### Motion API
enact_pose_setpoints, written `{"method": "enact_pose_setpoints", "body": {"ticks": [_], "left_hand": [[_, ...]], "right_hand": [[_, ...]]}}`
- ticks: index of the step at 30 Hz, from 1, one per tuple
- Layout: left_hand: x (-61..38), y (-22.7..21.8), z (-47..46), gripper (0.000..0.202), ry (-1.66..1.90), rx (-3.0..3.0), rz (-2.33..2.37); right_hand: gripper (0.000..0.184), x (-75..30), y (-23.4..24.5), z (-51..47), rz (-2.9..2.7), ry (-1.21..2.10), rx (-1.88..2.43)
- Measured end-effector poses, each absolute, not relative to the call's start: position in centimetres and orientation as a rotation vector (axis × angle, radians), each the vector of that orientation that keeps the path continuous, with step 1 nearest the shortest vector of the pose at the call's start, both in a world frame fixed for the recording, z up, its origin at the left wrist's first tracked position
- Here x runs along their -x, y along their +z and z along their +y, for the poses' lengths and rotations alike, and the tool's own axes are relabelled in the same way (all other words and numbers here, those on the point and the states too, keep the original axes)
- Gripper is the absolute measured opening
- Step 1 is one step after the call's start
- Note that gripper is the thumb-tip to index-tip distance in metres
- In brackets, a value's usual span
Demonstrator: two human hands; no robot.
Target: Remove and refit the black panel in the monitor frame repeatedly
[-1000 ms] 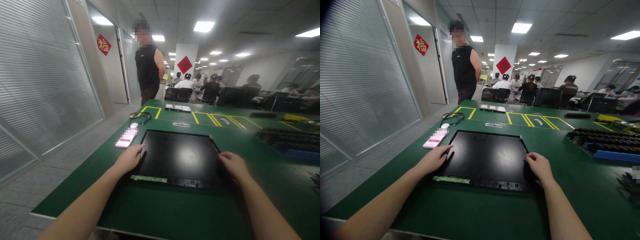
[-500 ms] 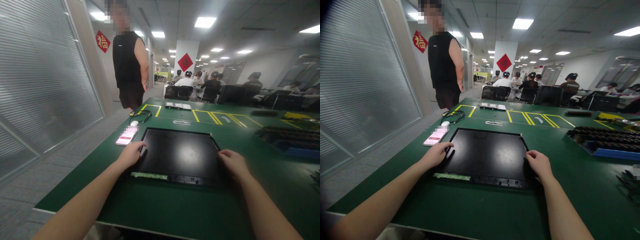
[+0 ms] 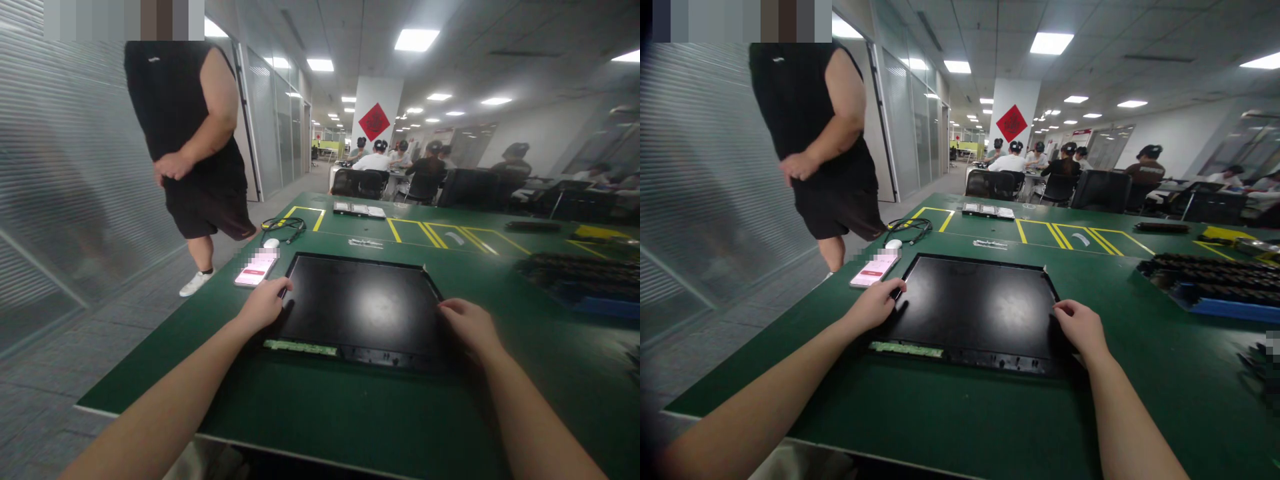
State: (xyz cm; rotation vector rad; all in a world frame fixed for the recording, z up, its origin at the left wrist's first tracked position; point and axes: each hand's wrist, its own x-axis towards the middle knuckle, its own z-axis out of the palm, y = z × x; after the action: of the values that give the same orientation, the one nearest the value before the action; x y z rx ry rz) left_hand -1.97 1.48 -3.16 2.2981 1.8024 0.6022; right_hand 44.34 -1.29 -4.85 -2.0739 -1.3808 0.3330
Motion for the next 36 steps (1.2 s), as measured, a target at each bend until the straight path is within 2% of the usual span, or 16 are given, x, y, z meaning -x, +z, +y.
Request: {"method": "enact_pose_setpoints", "body": {"ticks": [9, 15, 26, 36], "left_hand": [[2.5, -4.3, 1.9, 0.049, 0.800, -2.281, 1.670], [2.7, -4.5, 2.0, 0.050, 0.757, -2.251, 1.735], [3.0, -4.1, 1.8, 0.042, 0.704, -2.252, 1.709], [2.8, -3.7, 1.5, 0.040, 0.669, -2.198, 1.747]], "right_hand": [[0.029, -44.7, -4.9, -1.2, -1.378, 0.345, 2.069], [0.033, -45.0, -5.2, -1.2, -1.366, 0.383, 2.076], [0.024, -44.9, -4.7, -1.0, -1.363, 0.388, 2.076], [0.034, -45.5, -5.4, -0.6, -1.348, 0.430, 2.062]]}}
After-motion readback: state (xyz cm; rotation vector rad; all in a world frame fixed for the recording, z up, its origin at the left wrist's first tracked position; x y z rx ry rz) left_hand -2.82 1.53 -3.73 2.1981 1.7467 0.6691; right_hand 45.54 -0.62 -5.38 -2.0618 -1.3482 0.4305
